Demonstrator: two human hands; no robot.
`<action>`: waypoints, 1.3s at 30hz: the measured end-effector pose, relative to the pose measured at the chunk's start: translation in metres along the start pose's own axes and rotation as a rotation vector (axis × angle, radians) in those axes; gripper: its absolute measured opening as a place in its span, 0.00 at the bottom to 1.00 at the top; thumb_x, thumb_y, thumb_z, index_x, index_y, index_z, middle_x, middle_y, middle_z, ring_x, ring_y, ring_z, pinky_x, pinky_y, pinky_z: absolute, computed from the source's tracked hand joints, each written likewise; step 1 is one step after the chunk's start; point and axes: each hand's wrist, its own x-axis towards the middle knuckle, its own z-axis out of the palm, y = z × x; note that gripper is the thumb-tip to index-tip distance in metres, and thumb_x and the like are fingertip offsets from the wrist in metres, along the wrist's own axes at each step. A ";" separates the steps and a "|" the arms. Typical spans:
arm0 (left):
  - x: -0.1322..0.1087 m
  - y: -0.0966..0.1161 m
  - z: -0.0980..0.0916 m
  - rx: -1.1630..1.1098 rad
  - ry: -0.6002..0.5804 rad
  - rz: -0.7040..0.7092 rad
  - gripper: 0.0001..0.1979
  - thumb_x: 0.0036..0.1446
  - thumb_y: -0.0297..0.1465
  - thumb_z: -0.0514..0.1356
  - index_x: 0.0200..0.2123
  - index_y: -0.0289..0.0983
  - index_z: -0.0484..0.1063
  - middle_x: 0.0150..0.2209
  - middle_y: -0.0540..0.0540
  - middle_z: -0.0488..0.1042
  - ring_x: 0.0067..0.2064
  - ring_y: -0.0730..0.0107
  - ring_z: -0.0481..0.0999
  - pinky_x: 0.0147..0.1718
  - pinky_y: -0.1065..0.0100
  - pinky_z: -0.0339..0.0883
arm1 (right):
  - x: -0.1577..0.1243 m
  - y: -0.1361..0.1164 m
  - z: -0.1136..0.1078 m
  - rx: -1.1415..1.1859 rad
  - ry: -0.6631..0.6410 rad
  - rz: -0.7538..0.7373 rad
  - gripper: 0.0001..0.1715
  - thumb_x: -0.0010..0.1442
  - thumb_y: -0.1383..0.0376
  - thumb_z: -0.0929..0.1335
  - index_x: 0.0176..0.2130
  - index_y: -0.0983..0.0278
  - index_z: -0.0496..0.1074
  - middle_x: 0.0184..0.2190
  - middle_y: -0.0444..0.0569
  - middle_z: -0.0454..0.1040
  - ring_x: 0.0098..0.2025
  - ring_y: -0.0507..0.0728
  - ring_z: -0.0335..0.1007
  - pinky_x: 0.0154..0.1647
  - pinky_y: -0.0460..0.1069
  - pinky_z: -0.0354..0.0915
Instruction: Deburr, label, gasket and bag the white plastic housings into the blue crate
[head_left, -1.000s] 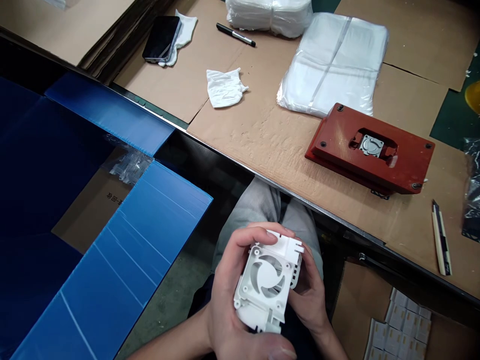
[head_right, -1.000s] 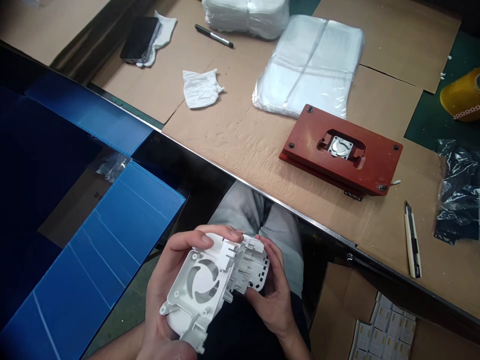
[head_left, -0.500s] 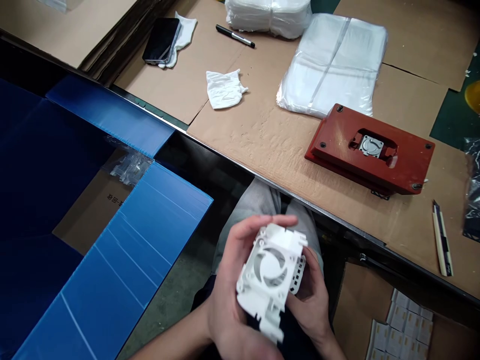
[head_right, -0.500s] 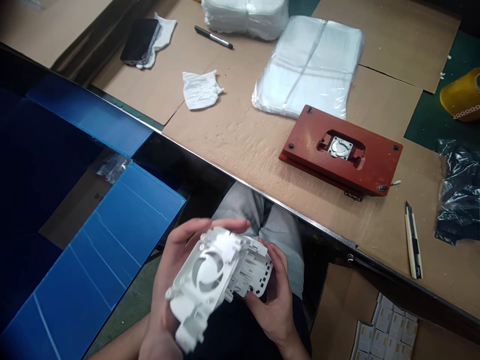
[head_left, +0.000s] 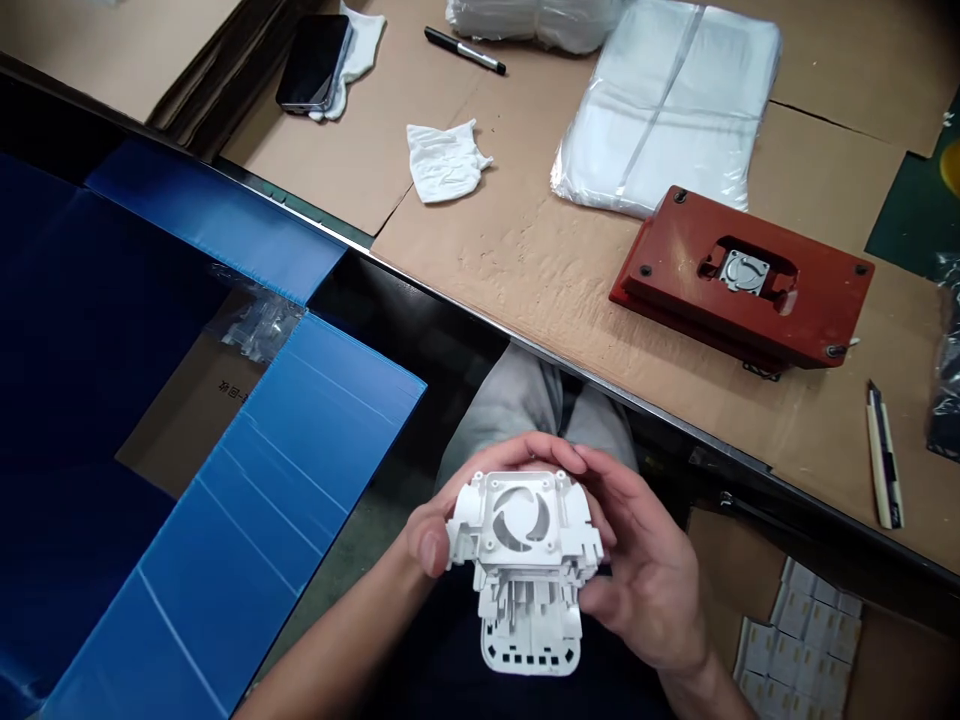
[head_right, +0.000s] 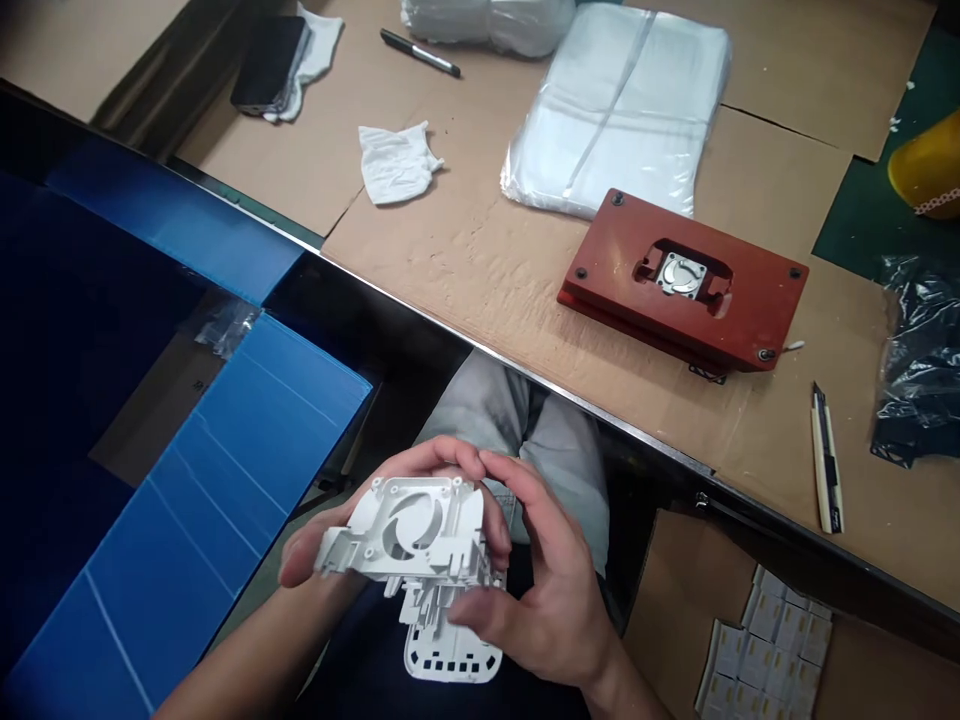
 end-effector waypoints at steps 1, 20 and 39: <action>0.000 -0.001 -0.003 -0.003 -0.033 -0.013 0.46 0.37 0.55 0.73 0.53 0.34 0.65 0.45 0.29 0.78 0.46 0.39 0.80 0.41 0.49 0.75 | 0.000 0.000 0.002 -0.011 -0.006 -0.007 0.45 0.53 0.50 0.78 0.65 0.52 0.64 0.61 0.52 0.69 0.62 0.67 0.67 0.65 0.62 0.64; -0.005 0.015 -0.010 0.083 -0.143 -0.102 0.44 0.26 0.43 0.77 0.52 0.38 0.75 0.45 0.31 0.78 0.43 0.42 0.78 0.42 0.47 0.74 | 0.004 0.004 0.008 -0.049 -0.076 -0.229 0.41 0.54 0.60 0.79 0.63 0.53 0.67 0.62 0.50 0.70 0.65 0.65 0.64 0.66 0.63 0.64; -0.007 0.012 -0.010 0.082 -0.101 -0.090 0.40 0.28 0.43 0.74 0.49 0.37 0.75 0.43 0.31 0.79 0.43 0.40 0.78 0.41 0.47 0.74 | 0.004 0.006 0.010 -0.048 -0.045 -0.190 0.40 0.53 0.58 0.79 0.62 0.51 0.67 0.60 0.50 0.71 0.63 0.65 0.66 0.63 0.62 0.68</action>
